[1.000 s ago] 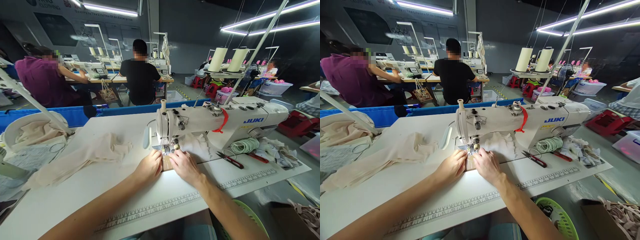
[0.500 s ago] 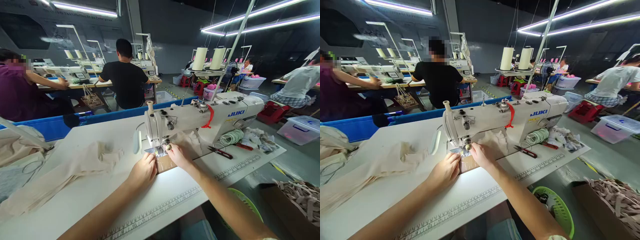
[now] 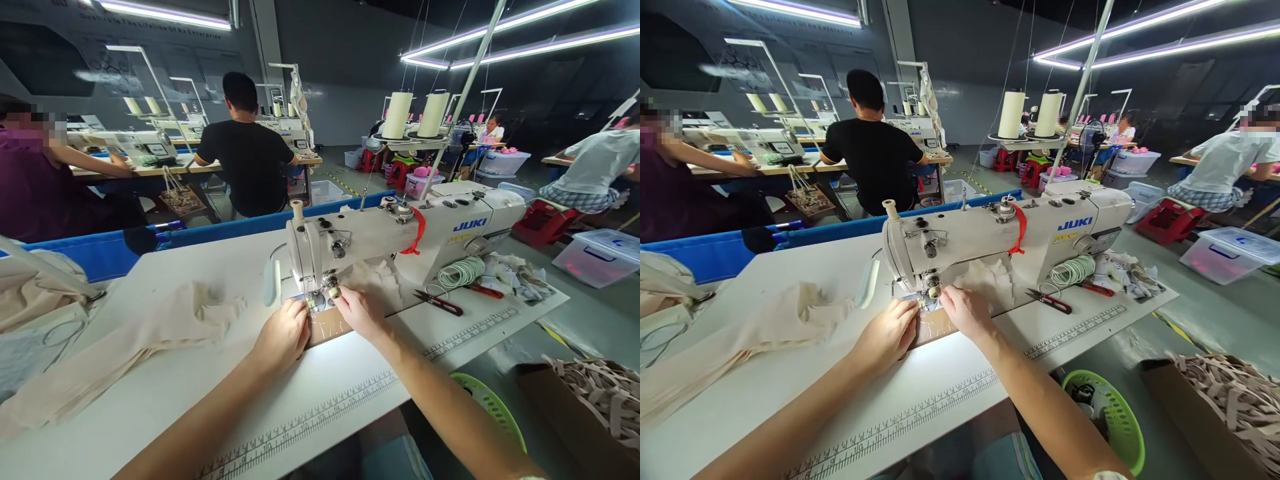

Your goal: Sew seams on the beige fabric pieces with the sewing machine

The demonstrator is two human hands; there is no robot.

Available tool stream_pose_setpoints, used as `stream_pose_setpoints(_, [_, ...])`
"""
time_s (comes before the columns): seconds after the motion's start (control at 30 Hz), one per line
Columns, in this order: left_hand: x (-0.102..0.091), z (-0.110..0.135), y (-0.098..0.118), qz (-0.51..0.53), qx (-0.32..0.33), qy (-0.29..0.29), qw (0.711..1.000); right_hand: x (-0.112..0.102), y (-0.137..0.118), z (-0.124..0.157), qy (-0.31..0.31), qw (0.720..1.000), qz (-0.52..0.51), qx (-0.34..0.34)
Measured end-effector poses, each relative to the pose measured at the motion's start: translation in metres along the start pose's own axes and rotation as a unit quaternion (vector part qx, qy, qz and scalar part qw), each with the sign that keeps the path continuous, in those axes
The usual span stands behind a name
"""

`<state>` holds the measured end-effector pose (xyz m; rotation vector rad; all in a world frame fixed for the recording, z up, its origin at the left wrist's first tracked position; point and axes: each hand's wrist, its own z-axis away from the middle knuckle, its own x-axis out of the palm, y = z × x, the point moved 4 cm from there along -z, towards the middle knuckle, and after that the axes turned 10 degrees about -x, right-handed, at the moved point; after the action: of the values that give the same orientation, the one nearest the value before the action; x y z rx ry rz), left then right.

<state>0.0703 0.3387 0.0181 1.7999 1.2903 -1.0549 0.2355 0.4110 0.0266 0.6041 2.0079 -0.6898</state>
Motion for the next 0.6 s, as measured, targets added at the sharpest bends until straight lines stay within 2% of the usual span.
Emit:
stream_pose_setpoints(0.07, [-0.005,-0.003,-0.006,-0.030,-0.052,-0.047,0.997,-0.001,0.000,0.004,0.006,1.000,-0.001,-0.009])
stream_pose_setpoints(0.17, [-0.010,-0.005,-0.021,-0.073,-0.164,-0.136,0.974,0.001,-0.007,0.008,-0.008,0.999,-0.025,-0.023])
stream_pose_setpoints(0.23, [-0.014,-0.006,-0.030,-0.062,-0.210,-0.165,0.962,0.001,-0.016,0.009,-0.021,0.998,-0.050,-0.038])
stream_pose_setpoints(0.33, [-0.025,-0.004,-0.037,0.066,-0.263,-0.186,0.944,0.000,-0.032,0.009,-0.034,0.995,-0.077,-0.051])
stream_pose_setpoints(0.47, [-0.046,0.010,-0.029,0.319,-0.295,-0.226,0.872,0.001,-0.050,0.008,-0.074,0.990,-0.120,-0.027])
stream_pose_setpoints(0.53, [-0.056,0.020,-0.020,0.369,-0.305,-0.229,0.848,0.004,-0.056,0.007,-0.088,0.985,-0.148,-0.022])
stream_pose_setpoints(0.6, [-0.064,0.030,-0.014,0.371,-0.319,-0.206,0.848,0.007,-0.061,0.006,-0.087,0.981,-0.169,-0.026])
